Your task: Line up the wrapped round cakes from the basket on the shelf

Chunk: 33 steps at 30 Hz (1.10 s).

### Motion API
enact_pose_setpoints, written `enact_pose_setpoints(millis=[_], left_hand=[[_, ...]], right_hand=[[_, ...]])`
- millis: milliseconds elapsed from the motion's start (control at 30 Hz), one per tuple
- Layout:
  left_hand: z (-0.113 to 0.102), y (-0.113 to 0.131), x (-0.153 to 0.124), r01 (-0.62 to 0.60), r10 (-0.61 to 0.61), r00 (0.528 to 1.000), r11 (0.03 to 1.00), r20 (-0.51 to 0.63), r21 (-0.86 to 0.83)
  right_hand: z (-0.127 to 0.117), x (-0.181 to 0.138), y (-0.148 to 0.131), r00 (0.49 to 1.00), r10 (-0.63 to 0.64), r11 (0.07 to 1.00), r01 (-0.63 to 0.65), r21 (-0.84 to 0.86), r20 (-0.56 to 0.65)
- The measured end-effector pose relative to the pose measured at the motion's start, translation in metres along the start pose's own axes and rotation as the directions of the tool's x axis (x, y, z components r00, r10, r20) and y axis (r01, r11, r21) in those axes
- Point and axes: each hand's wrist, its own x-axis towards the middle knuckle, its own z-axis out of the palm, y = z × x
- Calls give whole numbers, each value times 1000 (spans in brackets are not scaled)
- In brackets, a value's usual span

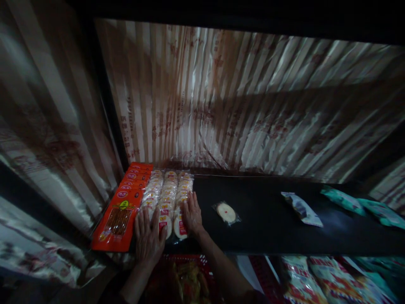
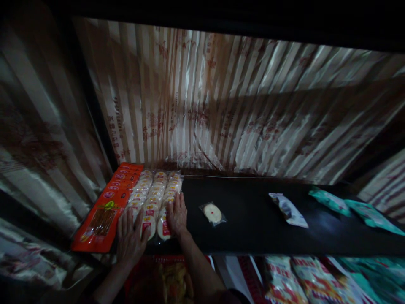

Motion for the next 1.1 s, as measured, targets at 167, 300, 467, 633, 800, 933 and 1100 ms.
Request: enact_pose_setpoints(millis=[167,300,467,633,800,933,1100], left_hand=[[3,-5,14,-36,36,999,999,-13,18],[9,-10,34,-17,16,1000,999,26,47],[14,-14,41,-25,21,998,997,55,74],[8,-11,42,-29,26,998,997,54,67],[2,5,55,-111,109,991,993,72,31],[12,9,64,-113,113,988,994,106,-3],[23,4,62,-95,95,986,995,135,-9]], right_hand=[[-13,-2,-9,981,-192,974,193,-121,20],[-12,-3,-18,977,-196,967,208,-150,88],[-11,-1,-24,972,-206,959,224,-176,117],[-20,4,-30,970,-182,955,213,-207,161],[-22,12,-36,981,-113,963,147,-225,160],[-18,14,-38,974,-140,955,180,-236,178],[-14,13,-38,973,-156,953,194,-232,171]])
